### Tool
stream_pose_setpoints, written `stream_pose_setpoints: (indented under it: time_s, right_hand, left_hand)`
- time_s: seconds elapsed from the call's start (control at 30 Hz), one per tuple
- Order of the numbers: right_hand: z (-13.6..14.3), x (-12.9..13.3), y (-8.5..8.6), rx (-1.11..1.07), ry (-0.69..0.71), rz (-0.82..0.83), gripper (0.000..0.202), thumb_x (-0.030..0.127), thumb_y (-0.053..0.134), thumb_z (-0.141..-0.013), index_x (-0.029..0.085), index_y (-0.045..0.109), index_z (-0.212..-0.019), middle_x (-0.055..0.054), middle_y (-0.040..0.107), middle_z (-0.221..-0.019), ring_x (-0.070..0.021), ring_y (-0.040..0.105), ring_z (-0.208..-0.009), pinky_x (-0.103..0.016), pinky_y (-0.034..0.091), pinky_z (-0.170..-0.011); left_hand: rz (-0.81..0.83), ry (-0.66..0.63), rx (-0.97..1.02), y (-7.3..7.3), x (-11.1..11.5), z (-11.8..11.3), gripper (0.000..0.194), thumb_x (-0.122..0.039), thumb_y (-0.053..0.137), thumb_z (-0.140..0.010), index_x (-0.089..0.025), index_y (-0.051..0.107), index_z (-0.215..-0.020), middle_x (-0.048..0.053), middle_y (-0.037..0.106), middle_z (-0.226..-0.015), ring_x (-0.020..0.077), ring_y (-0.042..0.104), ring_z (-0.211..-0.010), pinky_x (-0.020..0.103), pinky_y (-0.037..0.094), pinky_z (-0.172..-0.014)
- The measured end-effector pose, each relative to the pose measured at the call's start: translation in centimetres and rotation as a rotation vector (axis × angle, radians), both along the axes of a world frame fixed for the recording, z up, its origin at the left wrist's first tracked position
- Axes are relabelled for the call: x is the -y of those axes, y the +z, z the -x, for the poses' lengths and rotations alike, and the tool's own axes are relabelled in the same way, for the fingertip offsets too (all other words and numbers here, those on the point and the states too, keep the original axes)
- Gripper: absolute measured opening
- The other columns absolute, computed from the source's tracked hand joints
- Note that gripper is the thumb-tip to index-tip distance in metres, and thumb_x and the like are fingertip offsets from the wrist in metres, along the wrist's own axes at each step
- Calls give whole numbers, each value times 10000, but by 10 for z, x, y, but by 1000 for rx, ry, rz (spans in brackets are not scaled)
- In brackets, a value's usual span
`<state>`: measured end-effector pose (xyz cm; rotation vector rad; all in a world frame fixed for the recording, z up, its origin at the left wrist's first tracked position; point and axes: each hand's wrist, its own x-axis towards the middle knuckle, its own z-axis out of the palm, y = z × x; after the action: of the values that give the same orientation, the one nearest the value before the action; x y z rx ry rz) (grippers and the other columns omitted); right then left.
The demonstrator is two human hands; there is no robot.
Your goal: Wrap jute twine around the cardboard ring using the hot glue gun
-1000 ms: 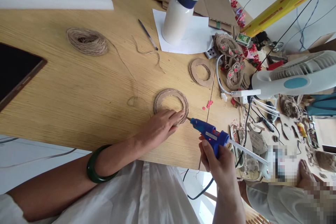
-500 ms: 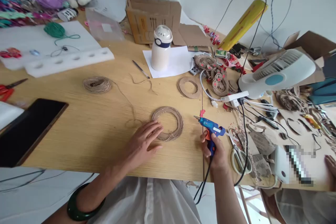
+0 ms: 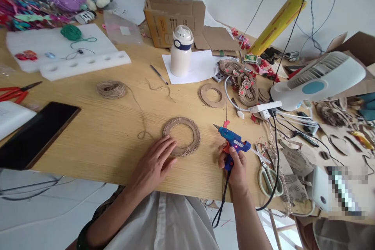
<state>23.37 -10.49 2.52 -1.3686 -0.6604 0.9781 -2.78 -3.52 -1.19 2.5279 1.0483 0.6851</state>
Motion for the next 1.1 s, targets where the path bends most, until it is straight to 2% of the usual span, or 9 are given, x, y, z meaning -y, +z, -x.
stream_pose_setpoints:
  time_s: [0.3, 0.5, 0.63, 0.8, 0.93, 1.0, 1.1]
  right_hand:
    - [6, 17, -3, -32, -9, -3, 255, 431, 596, -948, 183, 631, -904, -21, 666, -829, -84, 481, -462, -262, 366, -483]
    - [-7, 40, -3, 44, 27, 18, 232, 424, 566, -970, 199, 618, -946, -26, 664, -849, -94, 494, -472, -267, 364, -466]
    - [-26, 49, -1, 139, 71, -3, 208, 393, 604, -957, 189, 634, -939, -43, 660, -863, -101, 523, -487, -270, 379, -468]
    - [-38, 50, -8, 147, 52, -48, 206, 377, 612, -960, 177, 645, -921, -27, 674, -822, -94, 522, -457, -253, 378, -454]
    - [-36, 51, -16, 200, 62, -137, 192, 344, 652, -954, 161, 683, -905, -27, 682, -792, -95, 534, -441, -257, 393, -451]
    - [-34, 52, -18, 242, 69, -127, 200, 345, 665, -952, 155, 694, -896, -31, 688, -794, -93, 540, -442, -257, 397, -457]
    - [-34, 53, -20, 285, 29, -121, 207, 357, 681, -941, 156, 695, -892, -33, 700, -805, -87, 542, -438, -251, 391, -458]
  left_hand:
    - [2, 1, -34, 13, 0, 2, 619, -373, 584, -994, -243, 344, -1550, 108, 480, -1523, 301, 461, -1427, 507, 404, -1214]
    - [-47, 15, -26, 13, -1, -3, 601, -422, 588, -989, -263, 368, -1525, 83, 508, -1494, 300, 462, -1426, 525, 396, -1218]
    - [-71, 31, -58, 15, 1, -3, 593, -479, 554, -999, -213, 388, -1501, 79, 507, -1491, 278, 443, -1438, 506, 379, -1231]
    - [-55, 44, -91, 15, 4, 1, 560, -479, 396, -1058, -116, 387, -1485, 54, 462, -1512, 260, 404, -1449, 531, 353, -1230]
    - [-101, 80, -54, 11, 5, 2, 574, -467, 543, -990, -164, 447, -1468, 101, 526, -1469, 268, 458, -1409, 497, 391, -1222]
    - [-109, 83, -48, 10, 5, 3, 566, -435, 559, -986, -182, 438, -1478, 111, 535, -1461, 276, 463, -1411, 498, 393, -1217]
    - [-149, 61, -14, 10, 5, 3, 545, -407, 548, -1002, -149, 442, -1471, 133, 551, -1432, 280, 470, -1406, 492, 390, -1216]
